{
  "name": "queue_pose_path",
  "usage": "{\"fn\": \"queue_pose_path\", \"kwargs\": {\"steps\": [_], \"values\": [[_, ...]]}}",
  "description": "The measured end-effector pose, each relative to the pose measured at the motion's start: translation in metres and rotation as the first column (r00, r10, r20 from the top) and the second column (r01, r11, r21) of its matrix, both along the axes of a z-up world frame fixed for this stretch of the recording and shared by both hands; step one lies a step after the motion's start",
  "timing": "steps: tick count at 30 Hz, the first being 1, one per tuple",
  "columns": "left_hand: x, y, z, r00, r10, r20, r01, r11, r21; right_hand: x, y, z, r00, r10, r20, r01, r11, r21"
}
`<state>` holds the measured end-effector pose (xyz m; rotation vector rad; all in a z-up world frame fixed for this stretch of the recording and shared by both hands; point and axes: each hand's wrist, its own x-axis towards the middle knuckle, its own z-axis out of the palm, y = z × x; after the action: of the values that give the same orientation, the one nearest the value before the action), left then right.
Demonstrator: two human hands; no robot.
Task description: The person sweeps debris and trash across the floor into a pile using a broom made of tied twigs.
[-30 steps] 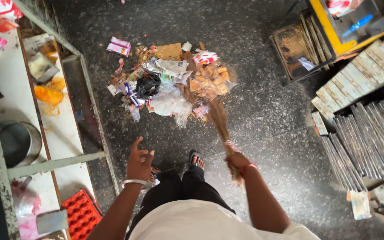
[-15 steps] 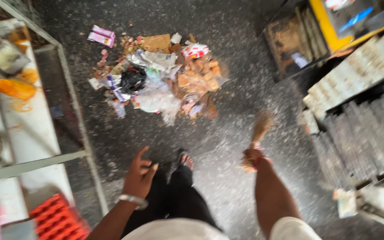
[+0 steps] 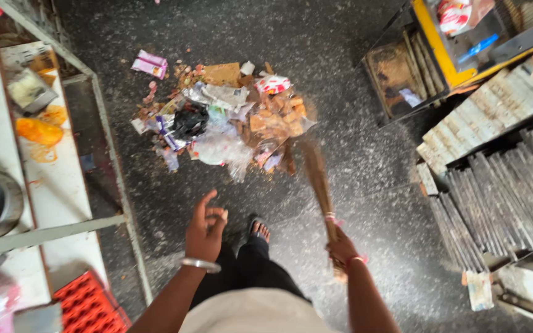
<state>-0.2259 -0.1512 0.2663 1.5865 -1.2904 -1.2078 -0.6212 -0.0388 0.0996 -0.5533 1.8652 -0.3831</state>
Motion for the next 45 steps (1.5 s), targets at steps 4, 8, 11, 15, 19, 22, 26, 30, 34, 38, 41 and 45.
{"fn": "queue_pose_path", "kwargs": {"steps": [4, 8, 11, 15, 19, 22, 26, 30, 34, 38, 41, 45], "values": [[0.029, -0.002, -0.003, 0.996, 0.07, -0.051, -0.07, 0.998, -0.003, -0.005, 0.043, 0.021, 0.936, -0.291, 0.198, 0.261, 0.951, 0.167], [0.044, -0.004, -0.002, 0.997, 0.081, -0.016, -0.081, 0.996, 0.029, 0.026, 0.028, 0.006, 0.939, -0.169, 0.299, 0.047, 0.925, 0.377], [0.044, -0.007, 0.004, 0.999, 0.029, -0.036, -0.028, 0.998, 0.049, 0.089, -0.005, -0.023, 0.938, 0.06, 0.343, -0.192, 0.911, 0.365], [0.056, -0.011, 0.011, 0.993, -0.077, -0.088, 0.08, 0.996, 0.036, 0.17, -0.048, -0.025, 0.876, 0.032, 0.482, -0.133, 0.975, 0.177], [0.094, -0.018, -0.003, 0.966, -0.158, -0.204, 0.171, 0.984, 0.049, 0.224, -0.055, 0.044, 0.714, -0.199, 0.671, 0.179, 0.979, 0.099], [0.136, -0.034, -0.022, 0.979, -0.014, -0.204, 0.031, 0.996, 0.083, 0.236, -0.02, 0.119, 0.775, -0.167, 0.609, 0.186, 0.982, 0.032], [0.181, -0.059, -0.03, 0.965, 0.102, -0.24, -0.052, 0.977, 0.208, 0.215, 0.066, 0.174, 0.825, -0.337, 0.453, 0.312, 0.941, 0.132], [0.197, -0.075, -0.025, 0.978, 0.044, -0.202, -0.005, 0.982, 0.191, 0.183, 0.155, 0.145, 0.912, -0.305, 0.275, 0.26, 0.947, 0.187], [0.182, -0.07, -0.019, 0.977, -0.069, -0.203, 0.108, 0.977, 0.183, 0.203, 0.175, 0.063, 0.934, -0.349, 0.081, 0.318, 0.913, 0.256], [0.14, -0.044, -0.004, 0.968, -0.236, -0.08, 0.249, 0.934, 0.257, 0.248, 0.125, -0.009, 0.981, 0.16, -0.113, -0.098, 0.901, 0.422], [0.111, -0.022, -0.002, 0.918, -0.395, -0.027, 0.386, 0.879, 0.281, 0.289, 0.08, -0.041, 0.994, 0.068, -0.084, -0.039, 0.95, 0.31], [0.081, 0.01, -0.038, 0.869, -0.461, -0.18, 0.492, 0.843, 0.216, 0.272, 0.044, -0.005, 0.937, -0.082, 0.341, 0.035, 0.989, 0.141]]}}
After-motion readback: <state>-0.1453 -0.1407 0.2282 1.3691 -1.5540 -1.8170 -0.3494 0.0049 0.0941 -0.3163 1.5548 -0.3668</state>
